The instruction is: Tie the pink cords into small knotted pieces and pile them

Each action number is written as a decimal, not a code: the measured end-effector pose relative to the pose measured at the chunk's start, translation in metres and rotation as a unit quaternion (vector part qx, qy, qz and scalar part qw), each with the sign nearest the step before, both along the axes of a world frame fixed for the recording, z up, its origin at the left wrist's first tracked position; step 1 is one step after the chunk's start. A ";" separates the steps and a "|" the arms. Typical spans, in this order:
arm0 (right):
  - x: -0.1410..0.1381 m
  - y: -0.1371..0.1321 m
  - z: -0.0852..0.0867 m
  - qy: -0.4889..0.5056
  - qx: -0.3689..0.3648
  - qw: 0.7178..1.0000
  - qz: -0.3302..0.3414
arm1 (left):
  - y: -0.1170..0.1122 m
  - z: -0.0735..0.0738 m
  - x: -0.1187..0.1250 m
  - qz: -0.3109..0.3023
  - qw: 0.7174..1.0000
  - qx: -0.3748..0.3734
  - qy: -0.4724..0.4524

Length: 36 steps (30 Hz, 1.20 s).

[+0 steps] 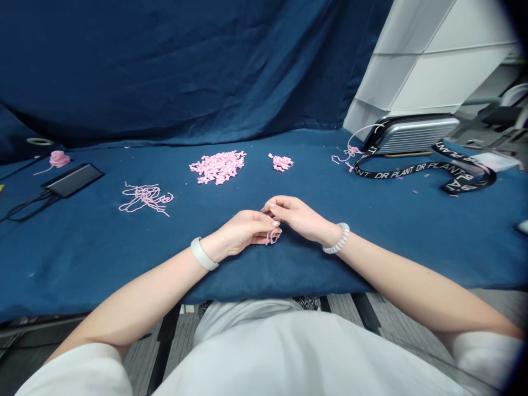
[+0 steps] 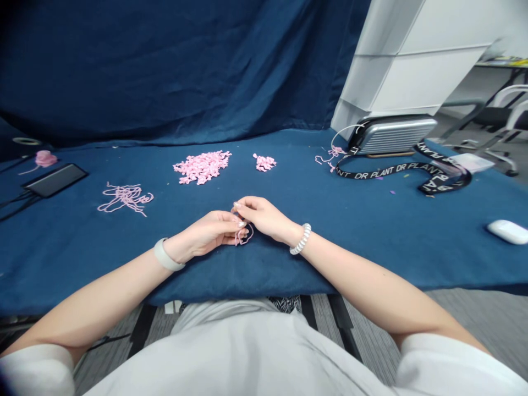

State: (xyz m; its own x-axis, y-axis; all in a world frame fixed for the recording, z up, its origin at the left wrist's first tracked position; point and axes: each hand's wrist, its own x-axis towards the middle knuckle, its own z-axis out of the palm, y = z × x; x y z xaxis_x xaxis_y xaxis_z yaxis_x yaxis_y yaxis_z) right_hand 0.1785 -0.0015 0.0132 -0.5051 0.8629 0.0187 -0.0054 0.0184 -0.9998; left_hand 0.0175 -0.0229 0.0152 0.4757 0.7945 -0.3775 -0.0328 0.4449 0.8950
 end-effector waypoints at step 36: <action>0.007 0.001 0.003 -0.080 0.000 0.992 0.095 | 0.013 0.020 -0.010 0.217 0.936 0.104 -0.256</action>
State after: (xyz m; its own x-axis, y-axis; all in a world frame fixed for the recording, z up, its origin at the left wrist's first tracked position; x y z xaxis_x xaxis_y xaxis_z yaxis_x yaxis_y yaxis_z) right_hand 0.1855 -0.0001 0.0161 -0.6545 0.7524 -0.0744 0.1495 0.0323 -0.9882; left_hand 0.0078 -0.0103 0.0351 0.1664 0.9860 -0.0042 -0.6180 0.1076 0.7787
